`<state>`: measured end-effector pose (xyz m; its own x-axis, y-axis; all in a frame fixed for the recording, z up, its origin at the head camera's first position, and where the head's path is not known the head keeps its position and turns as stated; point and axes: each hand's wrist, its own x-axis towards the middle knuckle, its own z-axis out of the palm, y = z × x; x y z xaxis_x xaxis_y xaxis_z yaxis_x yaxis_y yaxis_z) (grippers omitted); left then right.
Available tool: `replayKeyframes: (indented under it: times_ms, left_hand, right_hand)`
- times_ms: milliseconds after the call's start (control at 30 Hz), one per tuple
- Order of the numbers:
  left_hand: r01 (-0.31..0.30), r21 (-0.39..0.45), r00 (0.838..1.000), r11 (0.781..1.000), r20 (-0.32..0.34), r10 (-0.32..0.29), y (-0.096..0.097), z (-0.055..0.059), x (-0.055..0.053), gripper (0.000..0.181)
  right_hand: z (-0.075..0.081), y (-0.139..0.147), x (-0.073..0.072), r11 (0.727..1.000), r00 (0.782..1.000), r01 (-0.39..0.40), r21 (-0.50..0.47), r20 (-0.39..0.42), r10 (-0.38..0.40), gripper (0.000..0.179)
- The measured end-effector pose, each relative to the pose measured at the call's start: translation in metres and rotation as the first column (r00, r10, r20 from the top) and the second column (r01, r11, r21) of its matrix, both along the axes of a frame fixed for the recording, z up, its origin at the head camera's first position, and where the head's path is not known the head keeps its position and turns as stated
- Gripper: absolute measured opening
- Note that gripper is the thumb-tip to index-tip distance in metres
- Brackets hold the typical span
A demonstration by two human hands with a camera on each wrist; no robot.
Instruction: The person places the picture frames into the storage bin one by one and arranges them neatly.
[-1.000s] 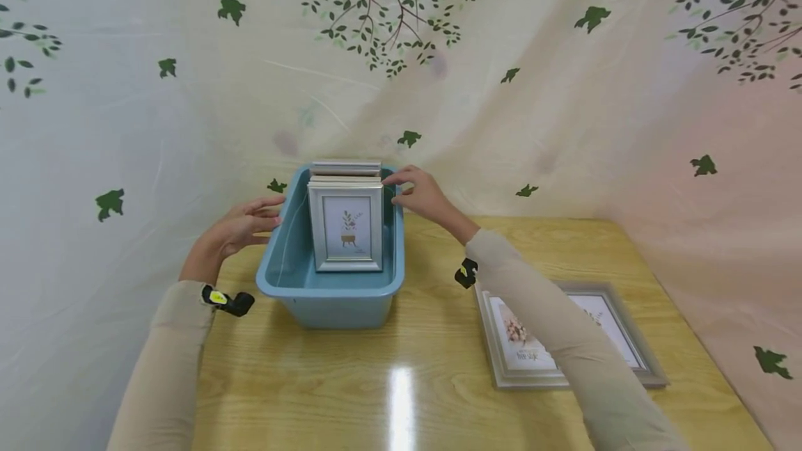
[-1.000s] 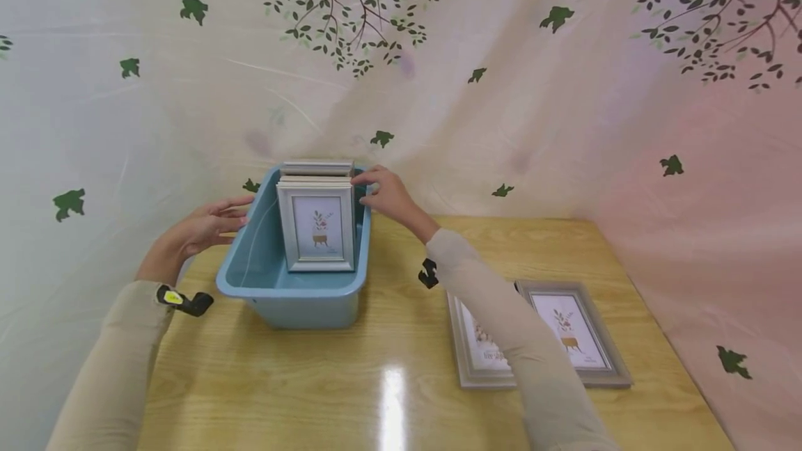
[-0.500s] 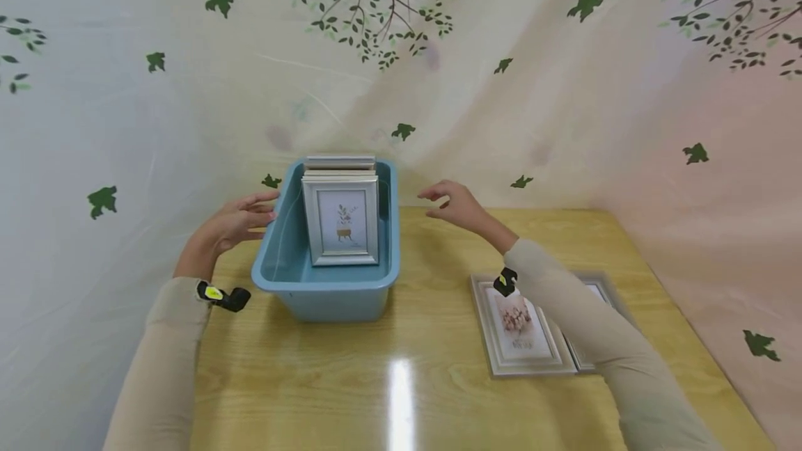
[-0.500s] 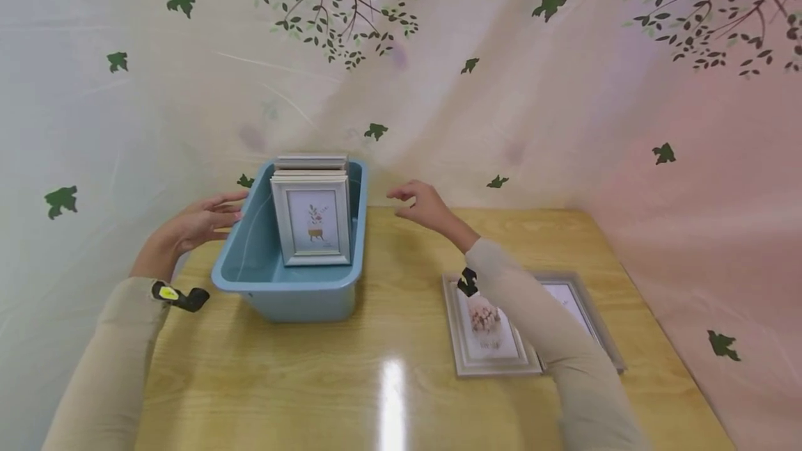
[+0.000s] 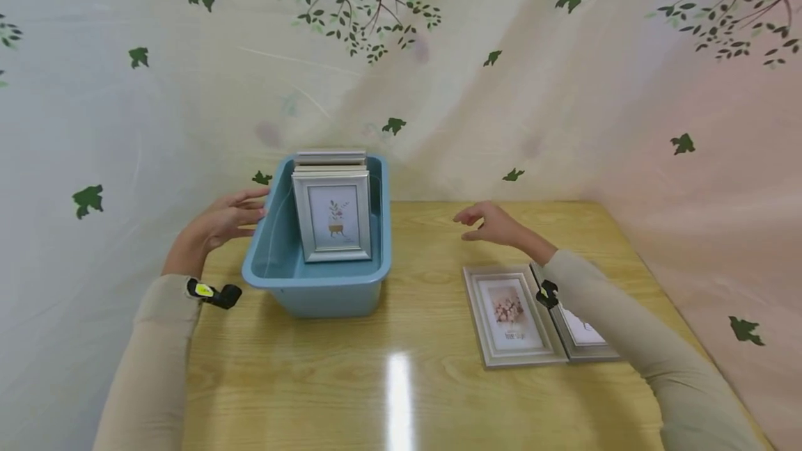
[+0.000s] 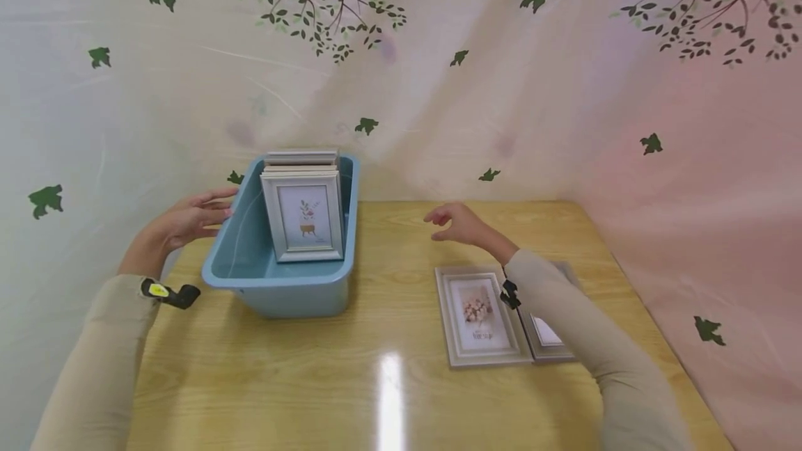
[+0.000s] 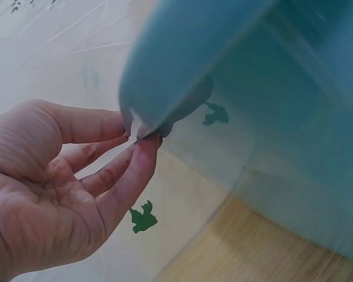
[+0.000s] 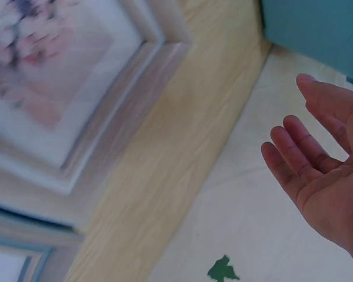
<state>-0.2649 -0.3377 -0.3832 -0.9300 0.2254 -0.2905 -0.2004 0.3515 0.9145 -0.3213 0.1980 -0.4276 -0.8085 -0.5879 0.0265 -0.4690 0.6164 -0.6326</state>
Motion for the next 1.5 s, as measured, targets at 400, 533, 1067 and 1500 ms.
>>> replayKeyframes:
  times_ms: [400,533,1067,1500]
  left_hand:
    - [-0.009,0.001,1.0,1.0,0.017,0.009,-0.006,-0.004,-0.001,0.069]
    - [-0.012,-0.003,1.0,1.0,0.016,0.013,-0.006,-0.003,0.001,0.07]
    - [0.006,0.006,1.0,1.0,-0.004,-0.006,-0.006,0.0,0.002,0.072]
    - [0.011,0.021,1.0,1.0,-0.007,-0.011,-0.002,-0.002,0.002,0.072]
  right_hand:
    - [-0.014,0.059,0.019,0.986,0.994,-0.088,0.142,0.073,0.079,0.035]
    - [-0.016,0.075,0.024,0.981,0.995,-0.092,0.169,0.061,0.083,0.036]
    - [-0.046,0.106,0.025,0.986,0.993,-0.065,0.152,0.109,0.049,0.026]
    - [-0.058,0.111,0.019,0.987,0.992,-0.062,0.151,0.119,0.044,0.017]
